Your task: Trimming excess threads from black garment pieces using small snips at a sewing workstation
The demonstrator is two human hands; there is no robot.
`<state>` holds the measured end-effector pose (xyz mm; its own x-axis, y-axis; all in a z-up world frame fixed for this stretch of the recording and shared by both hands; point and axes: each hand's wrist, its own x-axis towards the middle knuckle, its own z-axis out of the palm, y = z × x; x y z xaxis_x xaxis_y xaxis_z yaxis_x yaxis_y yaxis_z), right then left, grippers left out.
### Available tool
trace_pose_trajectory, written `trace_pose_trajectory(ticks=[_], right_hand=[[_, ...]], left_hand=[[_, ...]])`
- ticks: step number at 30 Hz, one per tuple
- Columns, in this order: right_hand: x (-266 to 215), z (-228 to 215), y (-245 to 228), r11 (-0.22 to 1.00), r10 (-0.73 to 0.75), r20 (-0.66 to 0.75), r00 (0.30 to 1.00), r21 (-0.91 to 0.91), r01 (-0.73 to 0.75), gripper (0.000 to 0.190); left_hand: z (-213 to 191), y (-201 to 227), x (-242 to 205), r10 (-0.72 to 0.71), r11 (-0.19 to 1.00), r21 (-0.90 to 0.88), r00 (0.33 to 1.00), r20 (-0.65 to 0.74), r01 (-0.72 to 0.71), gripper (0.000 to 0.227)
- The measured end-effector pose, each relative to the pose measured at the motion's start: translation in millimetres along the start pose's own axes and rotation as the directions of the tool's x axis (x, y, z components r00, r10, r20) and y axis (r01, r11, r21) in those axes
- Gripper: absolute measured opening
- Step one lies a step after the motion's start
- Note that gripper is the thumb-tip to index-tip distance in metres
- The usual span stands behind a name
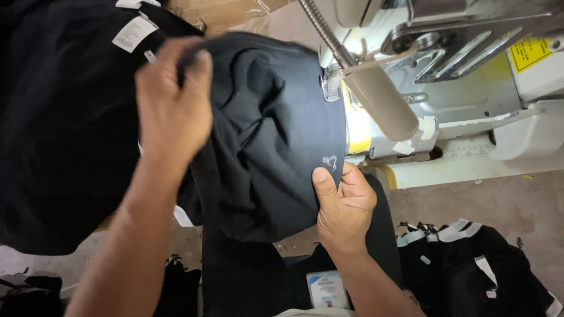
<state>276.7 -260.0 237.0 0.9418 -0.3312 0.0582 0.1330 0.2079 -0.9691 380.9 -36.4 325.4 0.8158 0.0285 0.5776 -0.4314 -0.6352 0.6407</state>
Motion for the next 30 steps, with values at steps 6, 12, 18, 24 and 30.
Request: trace_pose_trajectory(ticks=[6,12,18,24,30], right_hand=[[6,0,-1,0.994,0.004,0.008,1.000,0.108,-0.004,0.026],[6,4,-6,0.993,-0.001,0.002,1.000,0.119,0.001,0.025],[4,7,-9,0.989,0.007,0.002,1.000,0.145,-0.007,0.024],[1,5,-6,0.992,0.052,-0.019,0.998,0.120,-0.049,0.023],[1,5,-10,0.997,0.059,-0.021,0.998,0.047,-0.058,0.022]], left_hand=[[-43,-14,5,0.222,0.968,0.142,0.970,-0.098,-0.207,0.023],[-86,-1,-37,-0.107,0.979,0.164,0.988,-0.110,0.124,0.028],[-118,24,-86,-0.278,0.942,0.196,0.961,-0.009,0.274,0.032],[-139,21,-166,-0.782,0.547,-0.453,0.623,0.025,0.704,0.025],[-164,-10,-261,-0.871,0.407,-0.519,0.491,0.029,0.752,0.032]])
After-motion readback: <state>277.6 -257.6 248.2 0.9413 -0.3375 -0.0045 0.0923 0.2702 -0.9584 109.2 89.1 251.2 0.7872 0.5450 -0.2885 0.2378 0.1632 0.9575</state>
